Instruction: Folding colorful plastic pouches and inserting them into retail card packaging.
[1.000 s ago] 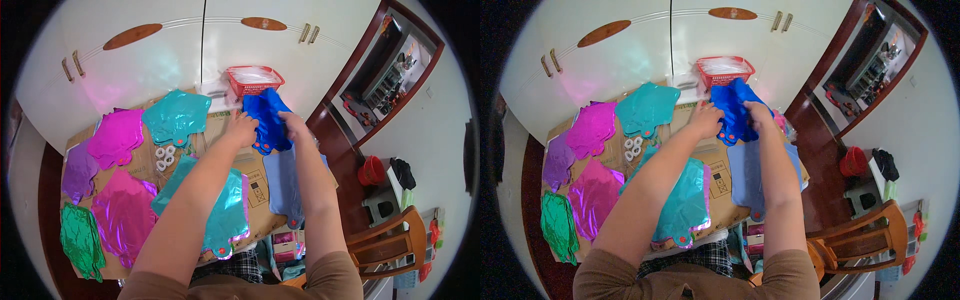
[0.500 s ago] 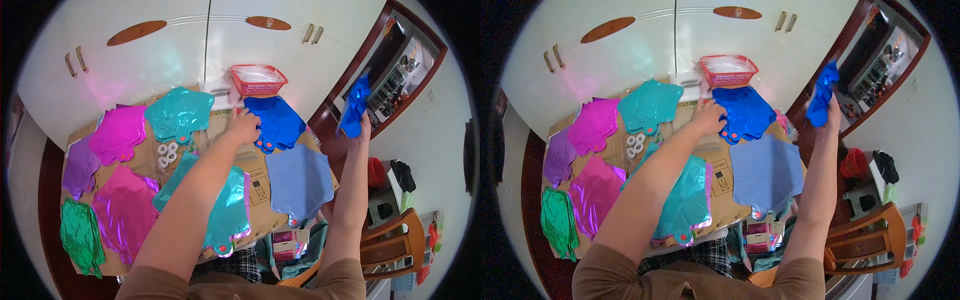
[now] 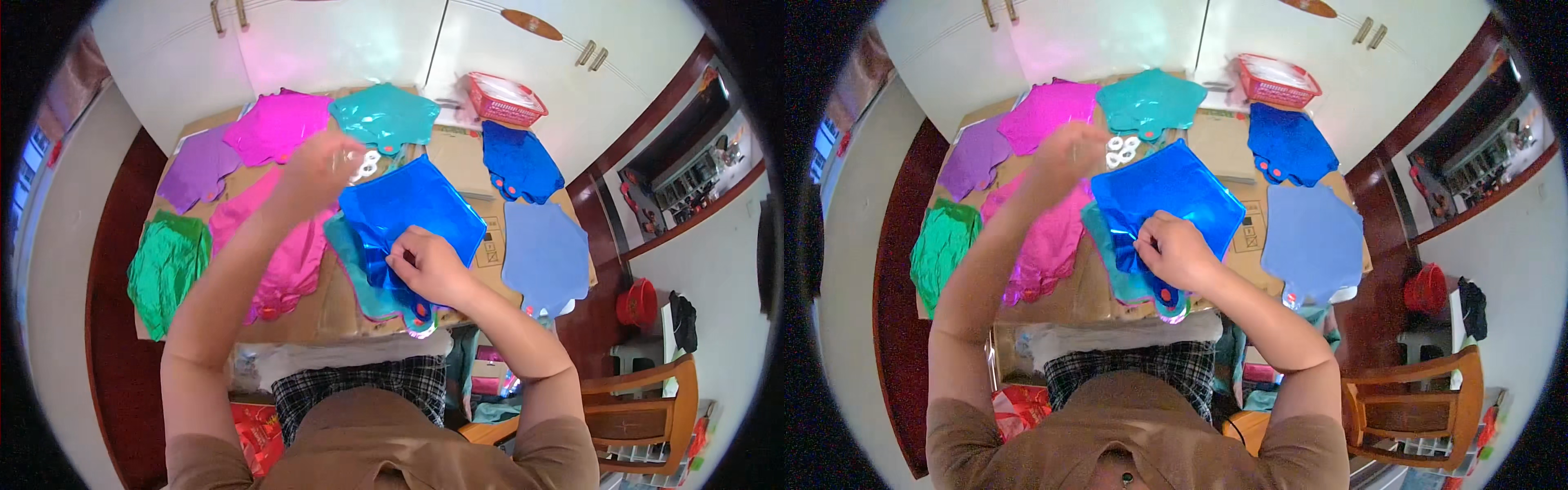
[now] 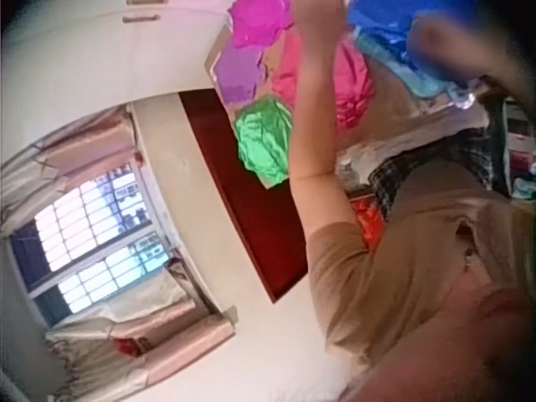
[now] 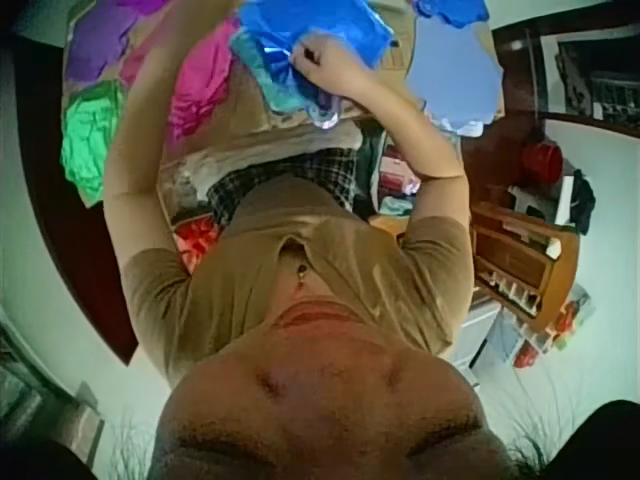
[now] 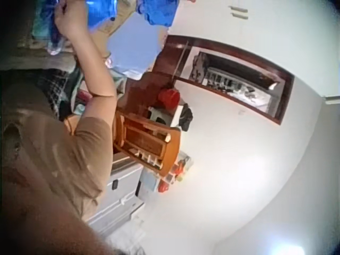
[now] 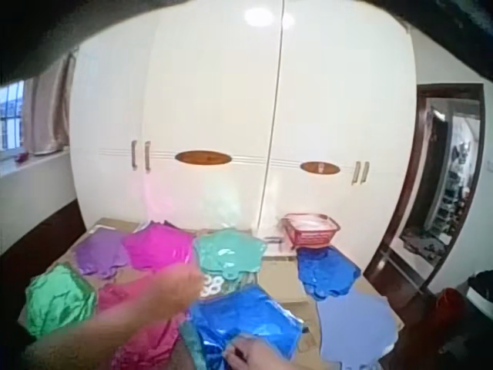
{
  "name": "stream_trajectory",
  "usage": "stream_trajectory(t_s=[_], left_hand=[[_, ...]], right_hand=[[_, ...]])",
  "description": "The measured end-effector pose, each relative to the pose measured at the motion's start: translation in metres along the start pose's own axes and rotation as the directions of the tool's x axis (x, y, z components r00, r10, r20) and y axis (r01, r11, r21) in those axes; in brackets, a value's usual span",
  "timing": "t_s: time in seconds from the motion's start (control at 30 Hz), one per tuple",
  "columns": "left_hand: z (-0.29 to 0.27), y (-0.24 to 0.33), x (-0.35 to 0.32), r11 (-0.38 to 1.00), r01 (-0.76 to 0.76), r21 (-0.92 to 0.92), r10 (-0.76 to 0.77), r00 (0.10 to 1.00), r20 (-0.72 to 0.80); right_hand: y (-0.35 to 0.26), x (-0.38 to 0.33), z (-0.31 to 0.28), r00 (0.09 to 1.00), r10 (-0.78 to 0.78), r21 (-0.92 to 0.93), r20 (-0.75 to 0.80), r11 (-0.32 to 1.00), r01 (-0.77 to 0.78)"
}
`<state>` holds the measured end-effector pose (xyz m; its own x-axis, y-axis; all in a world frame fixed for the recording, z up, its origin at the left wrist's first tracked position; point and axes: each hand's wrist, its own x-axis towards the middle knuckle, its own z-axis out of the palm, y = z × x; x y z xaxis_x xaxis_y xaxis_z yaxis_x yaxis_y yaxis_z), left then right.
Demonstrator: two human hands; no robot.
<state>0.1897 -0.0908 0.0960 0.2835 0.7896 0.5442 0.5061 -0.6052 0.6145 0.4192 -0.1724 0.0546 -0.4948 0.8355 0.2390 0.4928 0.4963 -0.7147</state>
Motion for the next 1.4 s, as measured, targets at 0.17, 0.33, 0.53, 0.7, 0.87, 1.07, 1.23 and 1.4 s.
stream_trajectory(t_s=[0.17, 0.33, 0.53, 0.7, 0.87, 1.07, 1.23, 1.4], left_hand=[[0.014, 0.027, -0.076, 0.994, -0.106, 0.019, 0.101, 0.978, 0.181], [0.048, 0.012, -0.098, 0.972, -0.18, 0.149, 0.126, 0.94, 0.316], [0.054, 0.006, -0.108, 0.961, -0.205, 0.187, 0.149, 0.95, 0.275], [0.057, 0.011, -0.102, 0.966, -0.201, 0.161, 0.147, 0.945, 0.292], [0.055, 0.01, -0.1, 0.973, -0.183, 0.137, 0.143, 0.955, 0.26], [0.073, 0.035, -0.069, 0.957, -0.288, 0.041, 0.278, 0.946, 0.165], [0.179, 0.085, -0.01, 0.864, -0.483, -0.144, 0.502, 0.801, 0.328], [0.259, 0.077, 0.018, 0.902, -0.417, 0.113, 0.309, 0.805, 0.507]], right_hand=[[0.001, -0.003, 0.026, 0.998, -0.018, -0.216, 0.055, 0.976, 0.029], [-0.001, -0.013, 0.019, 0.995, -0.036, -0.266, 0.096, 0.962, 0.06], [0.045, -0.042, -0.059, 0.807, 0.455, -0.005, -0.377, 0.87, -0.493], [0.123, -0.086, -0.118, 0.565, 0.507, -0.267, -0.651, 0.545, -0.795], [0.139, -0.09, -0.125, 0.55, 0.608, -0.165, -0.573, 0.572, -0.803], [0.158, -0.096, -0.133, 0.55, 0.597, -0.041, -0.584, 0.655, -0.755], [0.17, -0.096, -0.143, 0.608, 0.607, -0.069, -0.511, 0.677, -0.733], [0.169, -0.092, -0.154, 0.619, 0.678, 0.149, -0.397, 0.713, -0.685]])
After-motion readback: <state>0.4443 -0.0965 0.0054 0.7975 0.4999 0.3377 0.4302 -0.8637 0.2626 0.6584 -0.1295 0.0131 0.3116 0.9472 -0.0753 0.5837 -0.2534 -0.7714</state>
